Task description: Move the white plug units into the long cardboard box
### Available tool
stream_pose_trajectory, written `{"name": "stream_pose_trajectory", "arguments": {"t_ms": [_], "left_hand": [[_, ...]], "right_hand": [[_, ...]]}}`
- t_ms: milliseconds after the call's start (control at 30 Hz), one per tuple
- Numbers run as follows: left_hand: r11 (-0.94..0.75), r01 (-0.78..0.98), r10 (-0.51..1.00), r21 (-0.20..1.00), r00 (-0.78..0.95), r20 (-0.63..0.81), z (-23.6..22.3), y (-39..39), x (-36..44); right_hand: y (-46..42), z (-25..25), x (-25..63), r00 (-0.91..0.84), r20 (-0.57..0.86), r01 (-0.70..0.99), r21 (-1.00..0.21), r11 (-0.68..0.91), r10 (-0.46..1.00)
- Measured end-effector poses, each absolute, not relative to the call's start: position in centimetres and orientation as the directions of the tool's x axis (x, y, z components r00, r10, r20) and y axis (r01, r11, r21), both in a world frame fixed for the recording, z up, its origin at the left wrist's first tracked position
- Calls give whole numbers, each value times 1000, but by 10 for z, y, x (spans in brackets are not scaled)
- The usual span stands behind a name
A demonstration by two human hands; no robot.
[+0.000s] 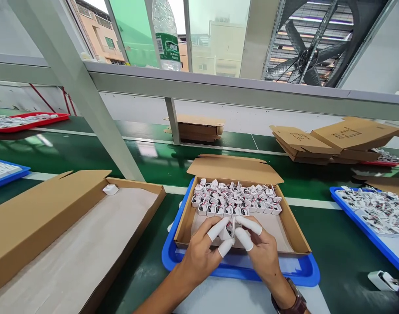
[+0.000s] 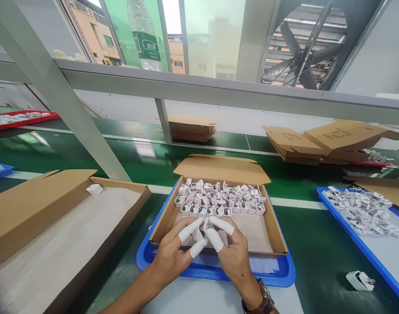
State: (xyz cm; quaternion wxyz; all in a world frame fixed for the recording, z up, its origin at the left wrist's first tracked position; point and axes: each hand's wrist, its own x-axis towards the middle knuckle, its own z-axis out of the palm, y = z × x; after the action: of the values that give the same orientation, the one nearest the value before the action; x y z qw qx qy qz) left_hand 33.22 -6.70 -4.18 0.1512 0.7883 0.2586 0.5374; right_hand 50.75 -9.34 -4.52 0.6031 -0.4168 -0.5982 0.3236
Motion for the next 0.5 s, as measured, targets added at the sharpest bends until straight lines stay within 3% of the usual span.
{"name": "stream_pose_trajectory", "arguments": {"t_ms": [167,267,400,500], "left_hand": [[-810,212,584,547,373,721,-44,-66,327],[-794,209,597,571,441,669,-43,-65,324],[-766,202,613,610,513,600,-38,-67,322],[-729,198,650,655,499,573,-36,-68,320]], "right_hand": [[-93,-40,517,-58,501,76,-860,505,863],[-92,-35,524,-168,586,170,-775,609,793],[-89,-33,532,-183,692,325,-628,707,698],[-89,-34,534,-173,645,308,-682,663,744]]}}
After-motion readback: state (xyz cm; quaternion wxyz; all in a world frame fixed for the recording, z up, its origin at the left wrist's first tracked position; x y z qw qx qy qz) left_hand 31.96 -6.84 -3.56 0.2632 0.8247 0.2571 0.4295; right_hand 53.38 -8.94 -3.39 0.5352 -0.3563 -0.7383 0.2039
